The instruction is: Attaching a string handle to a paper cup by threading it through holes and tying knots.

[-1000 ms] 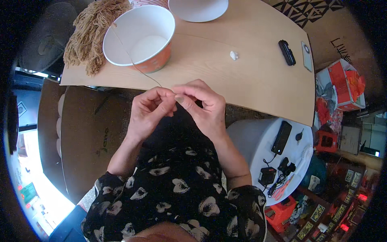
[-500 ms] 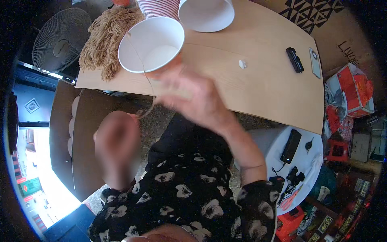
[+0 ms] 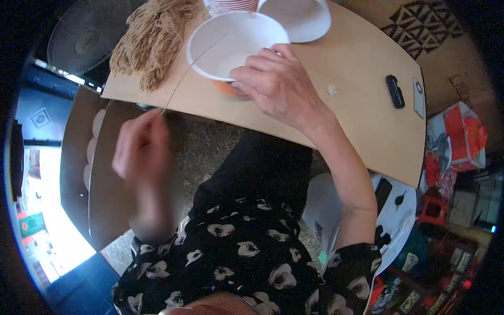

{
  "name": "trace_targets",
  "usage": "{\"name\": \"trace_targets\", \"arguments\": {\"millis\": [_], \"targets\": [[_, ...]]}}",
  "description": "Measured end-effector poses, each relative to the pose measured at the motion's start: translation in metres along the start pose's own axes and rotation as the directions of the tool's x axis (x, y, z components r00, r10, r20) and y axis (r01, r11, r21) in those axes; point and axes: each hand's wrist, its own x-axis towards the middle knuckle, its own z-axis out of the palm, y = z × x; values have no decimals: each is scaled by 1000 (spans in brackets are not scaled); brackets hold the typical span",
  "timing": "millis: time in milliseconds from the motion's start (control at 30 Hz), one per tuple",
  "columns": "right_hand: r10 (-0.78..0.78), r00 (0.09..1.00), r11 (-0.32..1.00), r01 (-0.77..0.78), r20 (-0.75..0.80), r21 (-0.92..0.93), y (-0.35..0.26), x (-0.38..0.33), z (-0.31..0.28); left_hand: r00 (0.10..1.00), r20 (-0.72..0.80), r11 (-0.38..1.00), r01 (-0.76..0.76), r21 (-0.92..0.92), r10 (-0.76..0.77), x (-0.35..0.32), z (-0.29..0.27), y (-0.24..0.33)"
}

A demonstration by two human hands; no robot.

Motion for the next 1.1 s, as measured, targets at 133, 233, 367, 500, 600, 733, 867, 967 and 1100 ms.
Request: {"name": "trace_targets", "arguments": {"millis": [133,233,367,500,600,733,867,967,1100], "targets": [[67,997,996,-65,-34,62,-9,6,-1,983,95,983,-146,-114,157,-1,42,-15],[126,992,991,-126,12,40,-13,8,2,992,103,991,-63,-115,75,-7,64,-23],[145,989,989,-146,24,32,-13,11,7,997,63,994,-34,-102,41,-10,73,-24],[143,990,989,-144,19,31,-13,12,10,998,63,992,-10,-124,18,-8,79,-23],[151,988,988,-152,20,25,-14,13,8,997,74,992,6,-129,4,-7,79,-20],[144,989,989,-145,23,32,-13,11,11,997,70,989,54,-139,-44,-7,77,-21],[148,989,988,-148,24,30,-14,11,9,996,66,987,67,-145,-57,-8,79,-19],[149,988,988,-150,30,36,-12,9,11,996,73,991,63,-120,-54,-9,81,-20],[149,988,988,-150,30,35,-16,13,10,997,67,989,55,-134,-46,-6,79,-21]]}}
